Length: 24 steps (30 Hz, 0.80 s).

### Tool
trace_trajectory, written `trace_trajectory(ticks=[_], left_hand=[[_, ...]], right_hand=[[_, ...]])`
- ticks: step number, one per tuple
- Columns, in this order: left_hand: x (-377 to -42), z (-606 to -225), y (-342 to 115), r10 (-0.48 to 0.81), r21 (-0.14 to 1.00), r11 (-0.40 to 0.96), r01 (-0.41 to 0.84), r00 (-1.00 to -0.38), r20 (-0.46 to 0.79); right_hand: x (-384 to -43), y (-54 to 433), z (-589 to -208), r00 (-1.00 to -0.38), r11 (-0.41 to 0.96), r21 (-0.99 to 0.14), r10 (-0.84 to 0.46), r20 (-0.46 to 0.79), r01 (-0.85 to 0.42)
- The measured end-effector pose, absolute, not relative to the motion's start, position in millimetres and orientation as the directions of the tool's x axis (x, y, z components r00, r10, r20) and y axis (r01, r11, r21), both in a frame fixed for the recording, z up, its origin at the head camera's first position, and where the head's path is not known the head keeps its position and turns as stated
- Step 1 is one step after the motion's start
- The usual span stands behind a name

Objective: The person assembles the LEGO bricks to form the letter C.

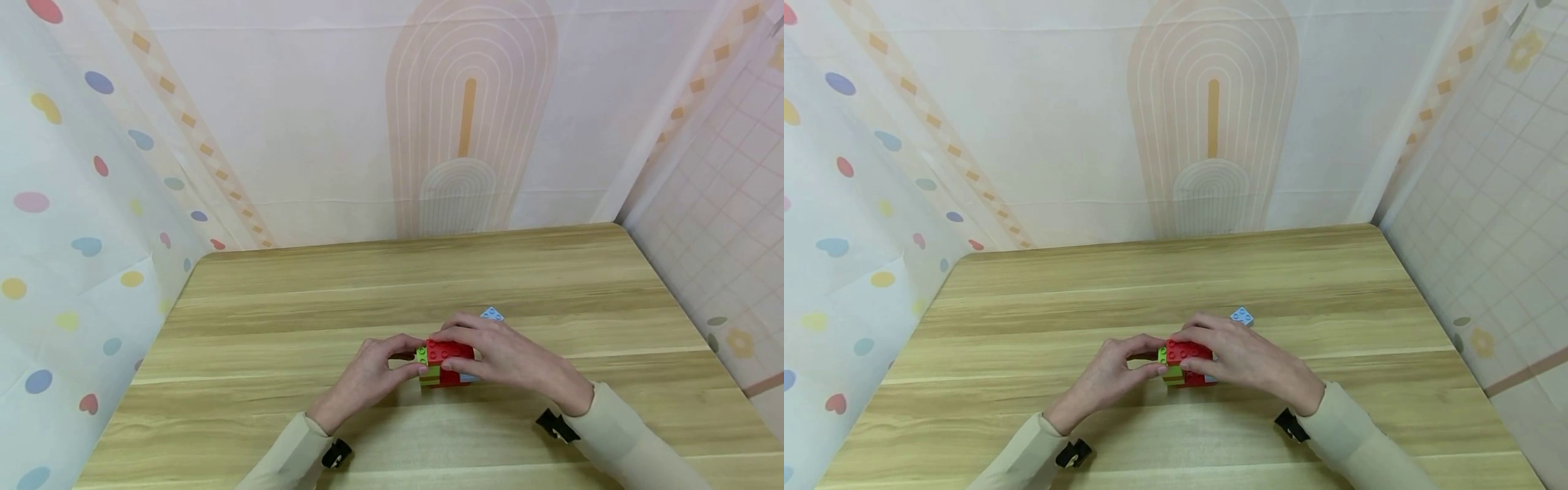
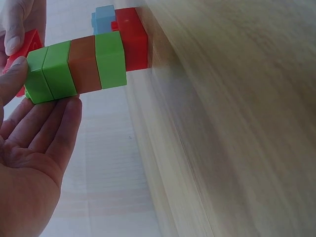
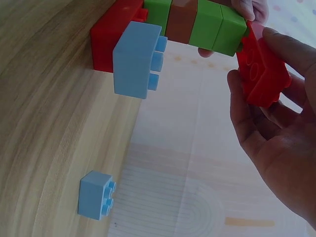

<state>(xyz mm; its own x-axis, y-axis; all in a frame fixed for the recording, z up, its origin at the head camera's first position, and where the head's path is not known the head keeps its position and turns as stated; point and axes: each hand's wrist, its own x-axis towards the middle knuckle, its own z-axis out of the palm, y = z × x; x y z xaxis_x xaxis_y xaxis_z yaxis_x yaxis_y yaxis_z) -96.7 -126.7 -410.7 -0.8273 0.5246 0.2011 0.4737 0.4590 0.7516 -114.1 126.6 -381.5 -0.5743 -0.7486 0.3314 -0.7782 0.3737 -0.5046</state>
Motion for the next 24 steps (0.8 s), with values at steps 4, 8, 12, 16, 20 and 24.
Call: trace_trajectory(ticks=[4,8,12,16,20,24], left_hand=[[-96.5,-410.7,-126.9,0.52,0.753,0.464,0.467,-0.832,0.195],[-96.4,-410.5,-126.7,0.517,0.756,0.465,0.46,-0.835,0.189],[-96.3,-410.6,-126.9,0.521,0.76,0.463,0.455,-0.834,0.182],[-96.4,-410.3,-127.0,0.526,0.76,0.459,0.461,-0.83,0.186],[-96.8,-409.9,-126.9,0.53,0.749,0.456,0.48,-0.823,0.204],[-97.5,-409.9,-126.8,0.534,0.745,0.447,0.495,-0.816,0.222]], right_hand=[[-115.3,126.7,-380.7,-0.564,0.371,-0.493,-0.757,0.33,-0.787],[-116.0,126.6,-379.5,-0.559,0.369,-0.491,-0.763,0.325,-0.789],[-115.9,126.5,-378.2,-0.554,0.372,-0.48,-0.768,0.322,-0.795],[-115.8,126.1,-377.8,-0.542,0.368,-0.462,-0.772,0.332,-0.807],[-116.1,126.1,-378.0,-0.528,0.358,-0.447,-0.774,0.349,-0.82],[-116.5,126.3,-377.5,-0.522,0.356,-0.438,-0.776,0.353,-0.825]])
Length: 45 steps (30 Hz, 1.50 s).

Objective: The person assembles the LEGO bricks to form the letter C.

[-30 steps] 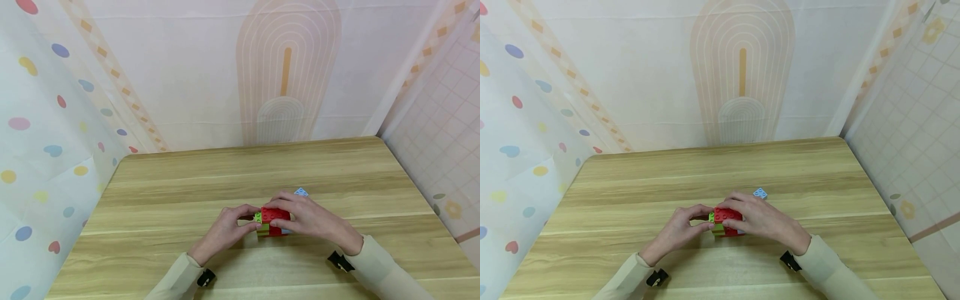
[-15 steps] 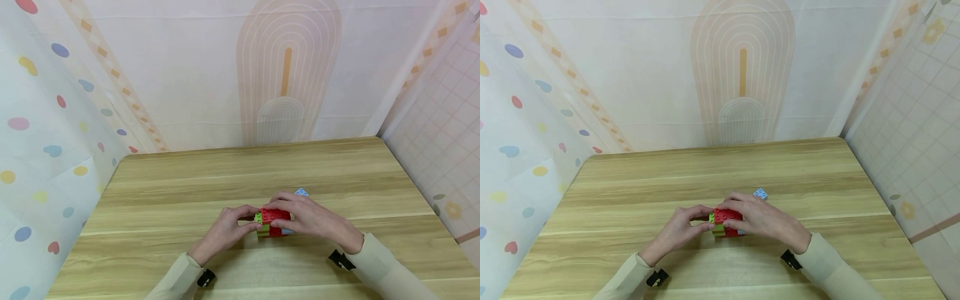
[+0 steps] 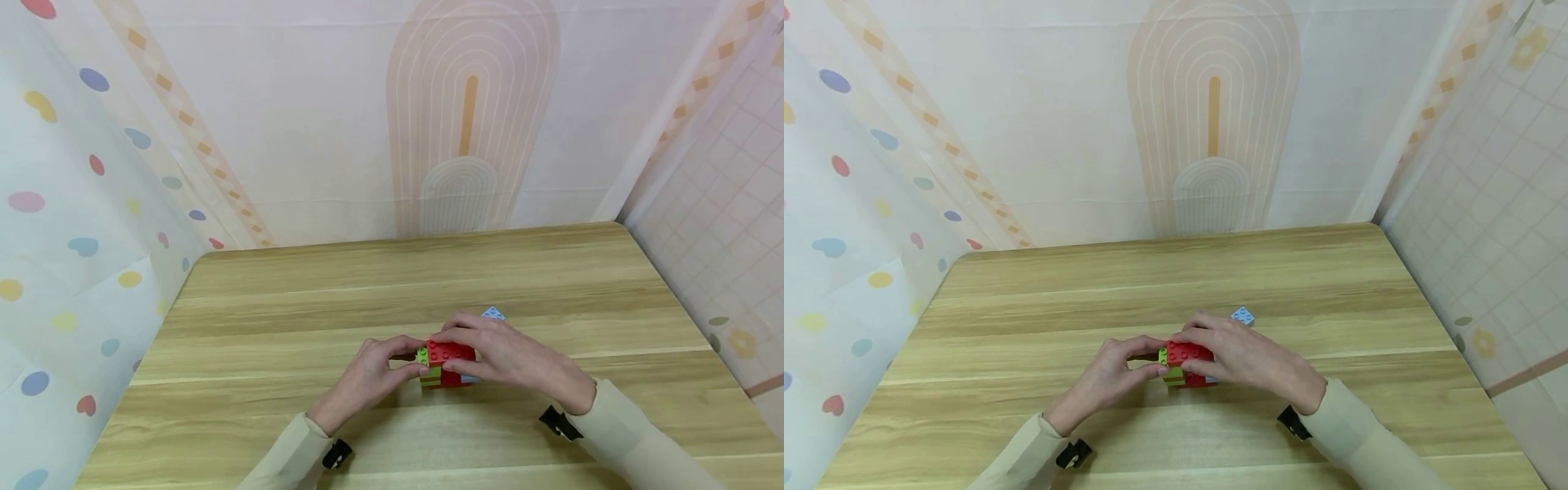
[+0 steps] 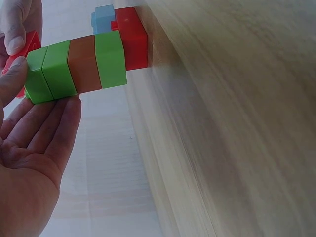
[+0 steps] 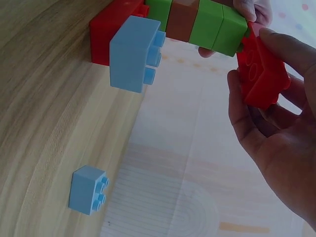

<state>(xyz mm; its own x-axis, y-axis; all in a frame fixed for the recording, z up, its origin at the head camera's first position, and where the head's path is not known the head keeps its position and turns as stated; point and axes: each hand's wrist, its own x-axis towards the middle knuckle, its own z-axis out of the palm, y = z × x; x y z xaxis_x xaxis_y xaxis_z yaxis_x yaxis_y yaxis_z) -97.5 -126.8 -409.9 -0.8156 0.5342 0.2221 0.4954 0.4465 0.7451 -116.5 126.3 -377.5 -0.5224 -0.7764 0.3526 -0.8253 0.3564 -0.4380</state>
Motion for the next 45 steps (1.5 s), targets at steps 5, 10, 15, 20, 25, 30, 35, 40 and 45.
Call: trace_trajectory(ticks=[5,10,15,20,25,30,35,40,45], left_hand=[[-97.8,-409.4,-126.6,0.537,0.741,0.442,0.506,-0.811,0.233],[-97.5,-409.1,-126.6,0.539,0.744,0.437,0.505,-0.809,0.232],[-97.6,-409.5,-127.1,0.54,0.751,0.432,0.5,-0.81,0.228],[-97.6,-410.0,-127.2,0.537,0.753,0.435,0.494,-0.813,0.224],[-97.3,-410.2,-126.9,0.541,0.748,0.435,0.501,-0.809,0.227],[-98.6,-410.1,-126.3,0.547,0.75,0.428,0.504,-0.805,0.229],[-98.9,-410.0,-126.9,0.549,0.733,0.447,0.513,-0.804,0.227],[-98.1,-410.5,-126.9,0.551,0.719,0.482,0.501,-0.811,0.196],[-96.3,-409.2,-125.8,0.536,0.714,0.518,0.471,-0.829,0.158]], right_hand=[[-116.3,126.6,-375.0,-0.532,0.374,-0.434,-0.779,0.332,-0.82],[-116.6,126.9,-375.8,-0.54,0.389,-0.431,-0.778,0.32,-0.815],[-116.4,126.6,-376.7,-0.543,0.391,-0.432,-0.778,0.317,-0.813],[-116.4,126.2,-376.8,-0.542,0.39,-0.434,-0.78,0.314,-0.812],[-115.4,126.1,-377.1,-0.539,0.388,-0.433,-0.782,0.313,-0.814],[-115.3,126.1,-377.8,-0.548,0.396,-0.433,-0.773,0.32,-0.81],[-115.1,125.4,-378.4,-0.57,0.418,-0.431,-0.755,0.325,-0.8],[-112.3,127.6,-380.7,-0.62,0.474,-0.445,-0.735,0.274,-0.76],[-108.7,135.2,-381.6,-0.7,0.539,-0.508,-0.686,0.197,-0.672]])
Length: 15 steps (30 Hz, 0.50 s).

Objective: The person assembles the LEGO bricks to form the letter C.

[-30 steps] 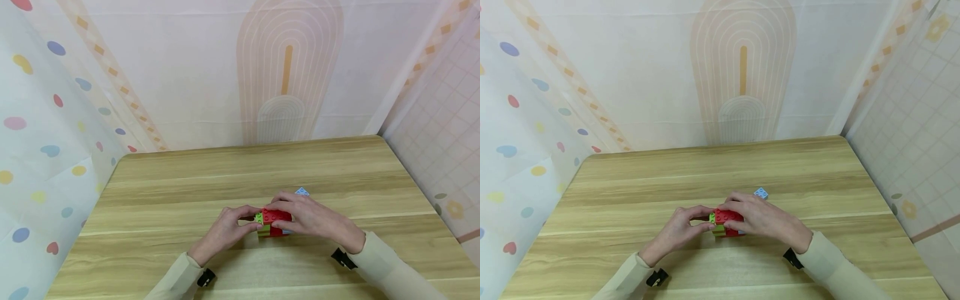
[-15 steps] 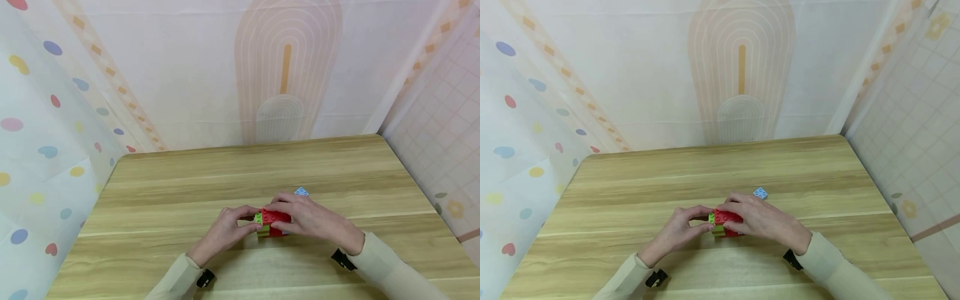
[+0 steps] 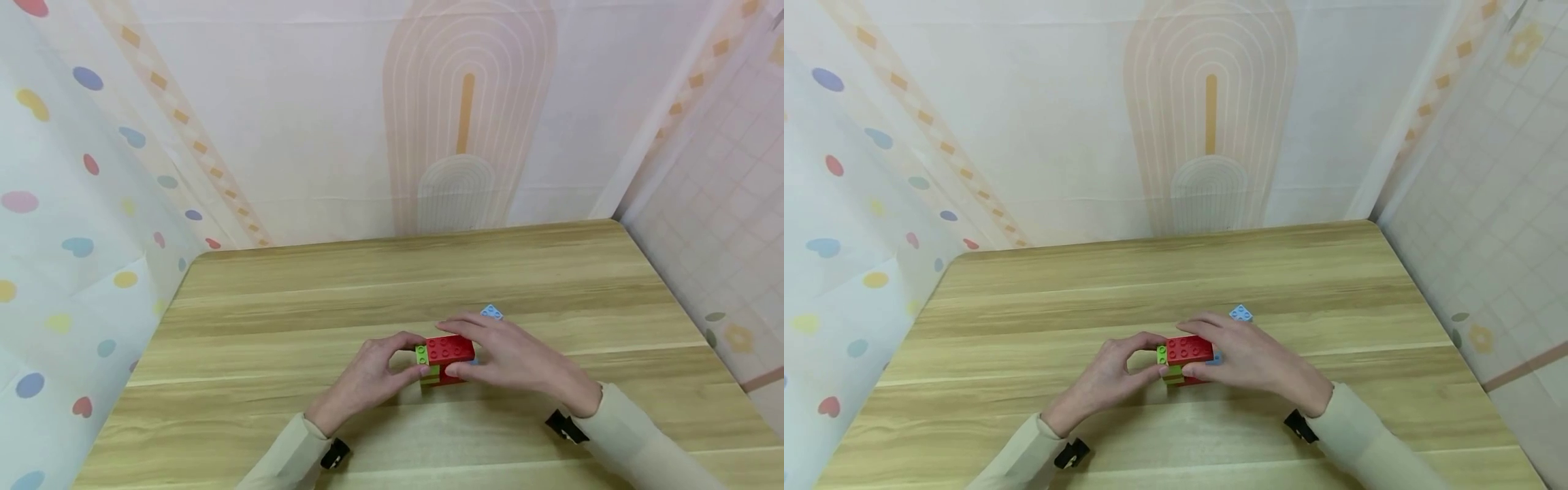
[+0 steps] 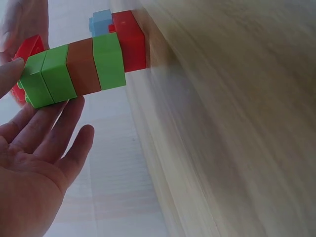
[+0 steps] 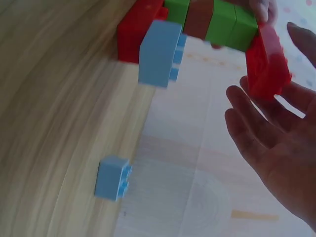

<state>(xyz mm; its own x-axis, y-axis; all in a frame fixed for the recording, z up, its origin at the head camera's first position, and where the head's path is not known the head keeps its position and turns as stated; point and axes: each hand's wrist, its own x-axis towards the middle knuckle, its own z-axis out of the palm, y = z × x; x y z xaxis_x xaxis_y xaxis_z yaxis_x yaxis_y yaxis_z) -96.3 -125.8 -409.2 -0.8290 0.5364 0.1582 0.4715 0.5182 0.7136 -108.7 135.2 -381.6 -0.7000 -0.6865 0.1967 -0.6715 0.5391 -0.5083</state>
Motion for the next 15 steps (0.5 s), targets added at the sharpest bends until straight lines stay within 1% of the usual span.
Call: trace_trajectory(ticks=[4,9,15], left_hand=[[-96.3,-407.6,-124.1,0.531,0.71,0.532,0.461,-0.835,0.144],[-97.2,-405.6,-120.9,0.528,0.728,0.513,0.454,-0.836,0.149],[-97.2,-402.7,-117.0,0.52,0.733,0.51,0.45,-0.84,0.155]], right_hand=[[-109.8,145.2,-382.5,-0.723,0.55,-0.528,-0.662,0.198,-0.647],[-112.3,157.2,-385.0,-0.714,0.535,-0.528,-0.665,0.217,-0.659],[-114.6,168.4,-389.6,-0.72,0.544,-0.531,-0.666,0.198,-0.649]])
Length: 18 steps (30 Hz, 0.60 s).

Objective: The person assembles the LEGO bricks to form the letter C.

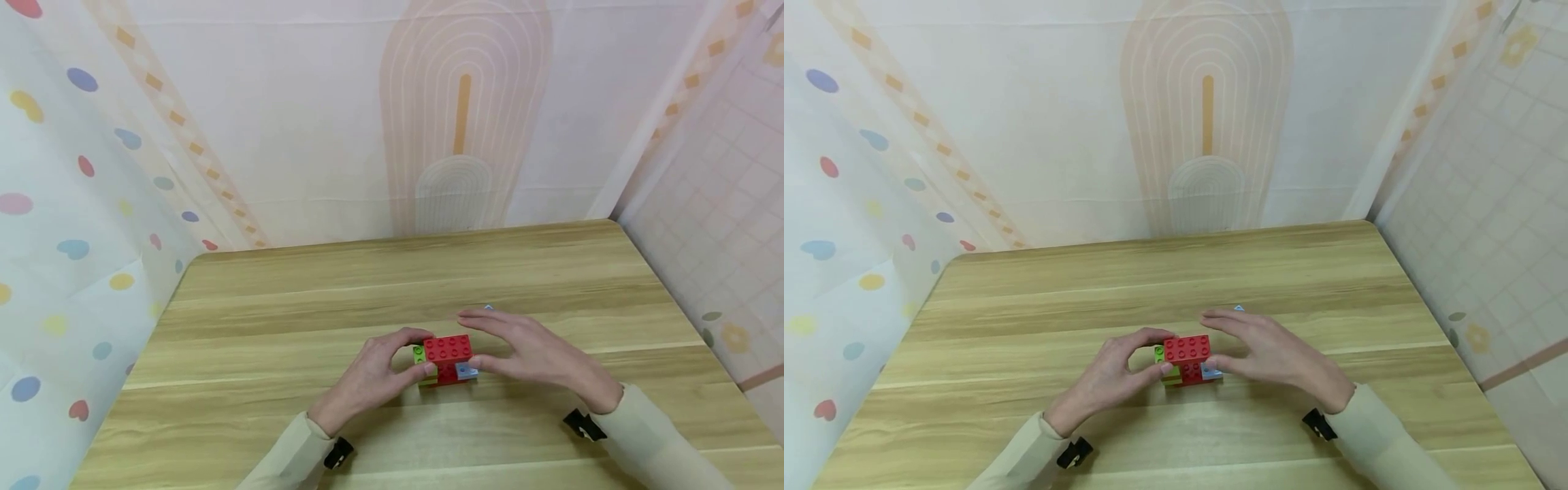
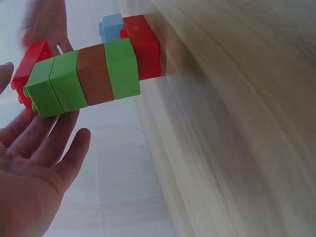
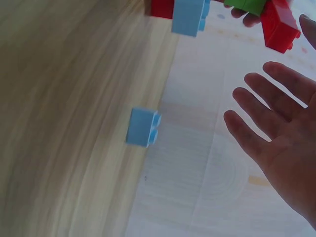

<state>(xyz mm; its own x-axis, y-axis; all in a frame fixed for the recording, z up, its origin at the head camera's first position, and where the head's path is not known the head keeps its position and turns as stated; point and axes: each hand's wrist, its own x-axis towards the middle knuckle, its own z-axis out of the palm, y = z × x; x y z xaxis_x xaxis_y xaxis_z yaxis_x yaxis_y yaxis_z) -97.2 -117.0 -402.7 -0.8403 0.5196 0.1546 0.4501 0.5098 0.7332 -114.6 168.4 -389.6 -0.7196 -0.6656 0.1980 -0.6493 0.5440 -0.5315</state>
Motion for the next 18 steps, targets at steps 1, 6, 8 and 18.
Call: trace_trajectory(ticks=[1,6,8,18], left_hand=[[-97.0,-402.4,-116.7,0.52,0.734,0.509,0.45,-0.84,0.154],[-96.6,-402.8,-116.2,0.525,0.741,0.498,0.452,-0.836,0.157],[-96.3,-402.7,-116.1,0.528,0.74,0.492,0.458,-0.833,0.164],[-96.6,-401.5,-115.8,0.533,0.712,0.504,0.489,-0.824,0.189]], right_hand=[[-114.8,170.1,-390.3,-0.723,0.548,-0.532,-0.663,0.193,-0.645],[-117.1,179.4,-392.5,-0.737,0.567,-0.534,-0.653,0.172,-0.627],[-119.0,183.3,-393.4,-0.742,0.576,-0.529,-0.65,0.166,-0.623],[-135.1,198.6,-399.7,-0.745,0.601,-0.495,-0.647,0.158,-0.627]])
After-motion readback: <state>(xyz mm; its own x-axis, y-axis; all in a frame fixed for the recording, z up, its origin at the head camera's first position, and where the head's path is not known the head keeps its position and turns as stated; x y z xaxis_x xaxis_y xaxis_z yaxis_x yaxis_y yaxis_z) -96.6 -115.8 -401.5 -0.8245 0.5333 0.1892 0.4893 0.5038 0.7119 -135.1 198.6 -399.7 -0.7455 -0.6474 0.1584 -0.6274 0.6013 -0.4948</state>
